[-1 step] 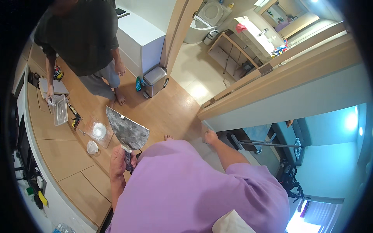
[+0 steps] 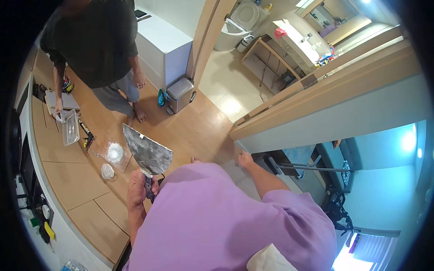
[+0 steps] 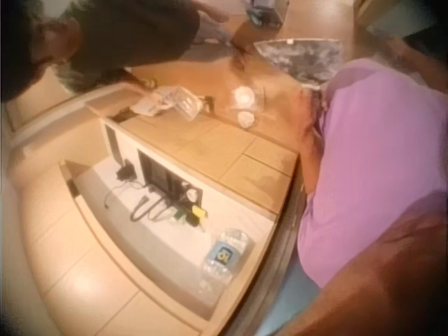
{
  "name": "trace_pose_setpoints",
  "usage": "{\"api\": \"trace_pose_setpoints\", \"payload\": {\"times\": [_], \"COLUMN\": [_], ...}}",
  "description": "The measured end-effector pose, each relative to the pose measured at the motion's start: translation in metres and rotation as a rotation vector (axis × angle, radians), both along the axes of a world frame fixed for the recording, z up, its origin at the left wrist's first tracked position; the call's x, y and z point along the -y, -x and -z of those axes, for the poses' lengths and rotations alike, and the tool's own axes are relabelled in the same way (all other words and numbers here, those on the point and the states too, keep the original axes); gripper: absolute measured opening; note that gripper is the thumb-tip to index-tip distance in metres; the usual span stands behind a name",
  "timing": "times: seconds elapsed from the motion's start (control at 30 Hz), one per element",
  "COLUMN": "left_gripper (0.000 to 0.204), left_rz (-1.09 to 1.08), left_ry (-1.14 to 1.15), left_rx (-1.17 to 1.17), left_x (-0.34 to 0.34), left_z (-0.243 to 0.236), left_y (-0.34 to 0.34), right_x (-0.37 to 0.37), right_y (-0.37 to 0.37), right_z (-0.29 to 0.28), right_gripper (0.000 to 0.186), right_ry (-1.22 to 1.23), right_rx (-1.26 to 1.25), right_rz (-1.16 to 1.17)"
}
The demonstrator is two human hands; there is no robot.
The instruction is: The person applies plaster to a wall section using a putty knife and a hawk, smoothing the material across the surface and edges. The person luego washes their hands in a sink.
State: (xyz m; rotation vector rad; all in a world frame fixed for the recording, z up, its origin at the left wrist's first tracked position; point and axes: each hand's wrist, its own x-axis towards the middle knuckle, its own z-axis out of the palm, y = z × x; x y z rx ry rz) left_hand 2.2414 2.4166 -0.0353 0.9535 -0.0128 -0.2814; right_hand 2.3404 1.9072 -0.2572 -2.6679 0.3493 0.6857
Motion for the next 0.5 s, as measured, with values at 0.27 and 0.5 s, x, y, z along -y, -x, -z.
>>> {"api": "trace_pose_setpoints", "payload": {"times": [0.27,0.5], "left_gripper": [0.058,0.064], "left_rz": [-0.104,-0.23], "left_ry": [-0.02,0.009], "left_rx": [-0.048,-0.04], "left_x": [0.001,0.005], "left_z": [0.001,0.004], "left_y": [0.001,-0.005], "right_x": [-0.012,-0.006], "right_y": [0.014,0.018], "right_z": [-0.014,-0.002], "right_gripper": [0.044,0.041], "right_ry": [-0.073,-0.059], "right_rx": [0.021,0.071], "right_rz": [-0.001,0.047]}}
